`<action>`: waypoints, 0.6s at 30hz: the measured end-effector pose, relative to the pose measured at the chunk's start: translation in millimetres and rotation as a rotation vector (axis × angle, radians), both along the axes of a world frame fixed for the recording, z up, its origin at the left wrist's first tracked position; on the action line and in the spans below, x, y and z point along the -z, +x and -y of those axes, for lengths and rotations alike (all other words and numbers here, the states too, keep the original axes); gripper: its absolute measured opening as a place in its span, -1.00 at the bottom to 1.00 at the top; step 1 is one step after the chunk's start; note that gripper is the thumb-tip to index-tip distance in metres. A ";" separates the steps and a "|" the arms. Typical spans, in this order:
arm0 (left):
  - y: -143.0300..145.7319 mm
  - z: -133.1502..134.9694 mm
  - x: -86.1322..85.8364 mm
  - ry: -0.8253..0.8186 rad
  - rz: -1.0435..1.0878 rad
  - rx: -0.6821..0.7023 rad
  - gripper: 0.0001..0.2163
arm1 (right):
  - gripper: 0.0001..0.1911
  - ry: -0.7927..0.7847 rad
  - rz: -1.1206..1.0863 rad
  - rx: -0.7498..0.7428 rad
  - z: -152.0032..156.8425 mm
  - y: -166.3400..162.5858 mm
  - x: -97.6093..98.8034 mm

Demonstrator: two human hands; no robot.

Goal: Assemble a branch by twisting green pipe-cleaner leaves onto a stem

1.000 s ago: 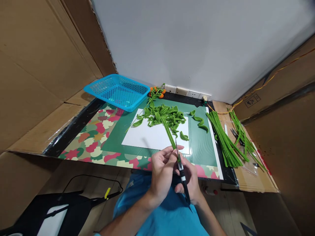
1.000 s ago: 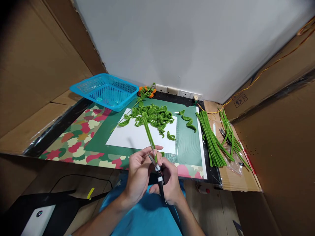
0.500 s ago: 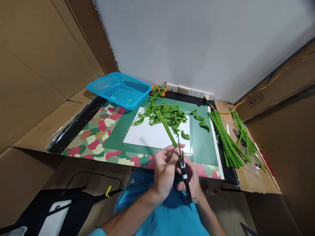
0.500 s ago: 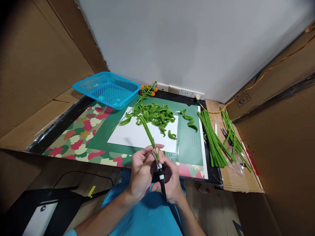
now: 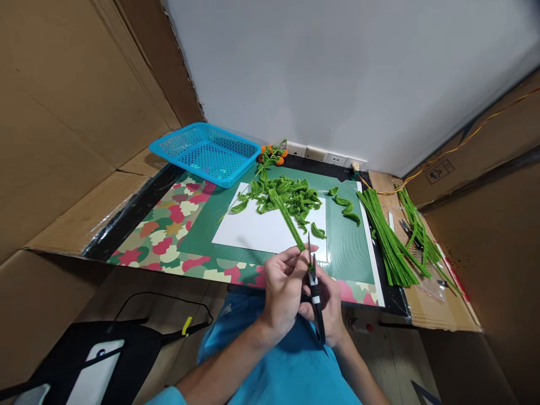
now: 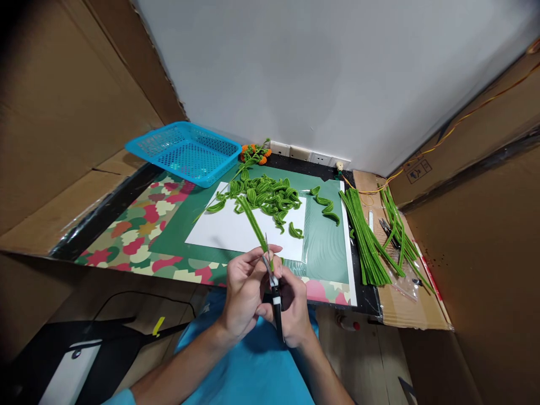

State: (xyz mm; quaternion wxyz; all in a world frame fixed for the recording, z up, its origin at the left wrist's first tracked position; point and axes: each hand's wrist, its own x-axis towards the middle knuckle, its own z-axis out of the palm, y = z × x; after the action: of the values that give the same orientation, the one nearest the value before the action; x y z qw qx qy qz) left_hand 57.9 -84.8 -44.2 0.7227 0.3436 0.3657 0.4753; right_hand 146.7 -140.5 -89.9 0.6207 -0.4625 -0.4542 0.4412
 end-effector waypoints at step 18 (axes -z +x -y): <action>-2.2 3.2 4.6 0.014 0.009 -0.024 -0.68 | -0.44 0.010 0.049 0.019 1.9 -2.6 -1.1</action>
State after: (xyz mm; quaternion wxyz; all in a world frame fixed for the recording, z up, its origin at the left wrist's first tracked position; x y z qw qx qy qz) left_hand 55.7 -88.0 -48.8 0.7160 0.3421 0.3632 0.4882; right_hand 144.1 -142.5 -88.8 0.6157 -0.4745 -0.4669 0.4216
